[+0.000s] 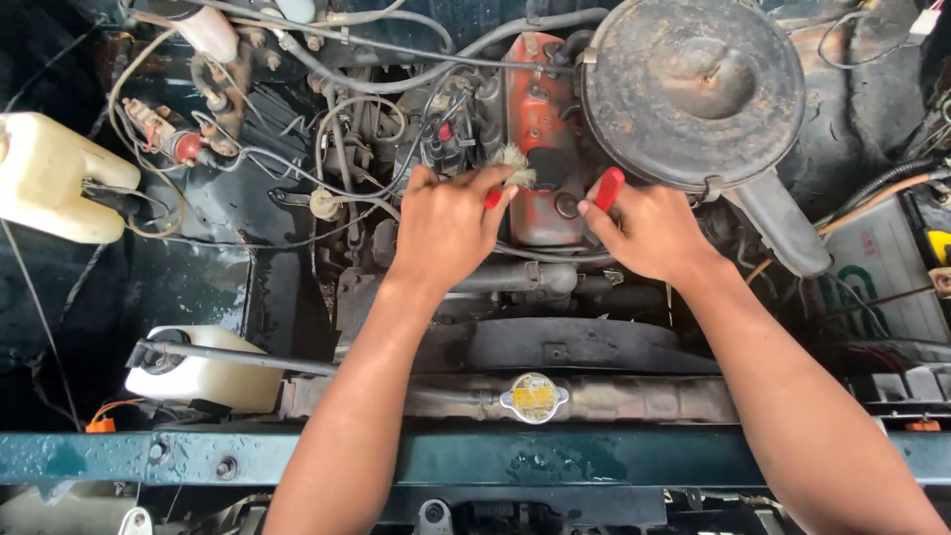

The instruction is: The person scrubs the top of a car engine with a small brush held in the left hand and a red-handled tool in the right hand. The cleaning action is focused on the red valve cover and the surrounding area of the engine bay.

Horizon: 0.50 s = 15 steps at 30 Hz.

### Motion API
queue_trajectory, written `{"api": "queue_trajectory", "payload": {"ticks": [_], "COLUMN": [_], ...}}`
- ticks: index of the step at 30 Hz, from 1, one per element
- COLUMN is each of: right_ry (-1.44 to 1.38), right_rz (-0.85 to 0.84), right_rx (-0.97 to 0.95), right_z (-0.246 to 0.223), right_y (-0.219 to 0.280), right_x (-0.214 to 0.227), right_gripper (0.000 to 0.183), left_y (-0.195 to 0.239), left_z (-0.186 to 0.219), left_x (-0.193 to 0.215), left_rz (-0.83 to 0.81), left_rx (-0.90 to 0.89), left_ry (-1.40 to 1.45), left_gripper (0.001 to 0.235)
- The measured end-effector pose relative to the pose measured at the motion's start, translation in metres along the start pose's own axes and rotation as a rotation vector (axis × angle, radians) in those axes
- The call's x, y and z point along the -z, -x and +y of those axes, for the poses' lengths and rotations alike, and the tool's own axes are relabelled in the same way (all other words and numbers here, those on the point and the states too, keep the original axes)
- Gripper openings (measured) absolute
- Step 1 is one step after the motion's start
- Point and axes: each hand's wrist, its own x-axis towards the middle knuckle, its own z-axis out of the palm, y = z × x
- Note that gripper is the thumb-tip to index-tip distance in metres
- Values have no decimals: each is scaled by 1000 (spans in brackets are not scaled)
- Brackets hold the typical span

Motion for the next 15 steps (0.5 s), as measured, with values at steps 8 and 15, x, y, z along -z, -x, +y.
{"api": "queue_trajectory", "payload": {"ticks": [8, 15], "right_ry": [-1, -270], "right_rz": [-111, -184], "right_rx": [25, 9], "right_z": [-28, -79], "right_y": [0, -4], "right_x": [7, 10], "right_gripper": [25, 15], "left_y": [-2, 1], "left_z": [7, 3], "left_x": [-1, -19], "left_rz": [42, 96], "left_rx": [-20, 0], "left_ry": [97, 99], "left_gripper": [22, 25]}}
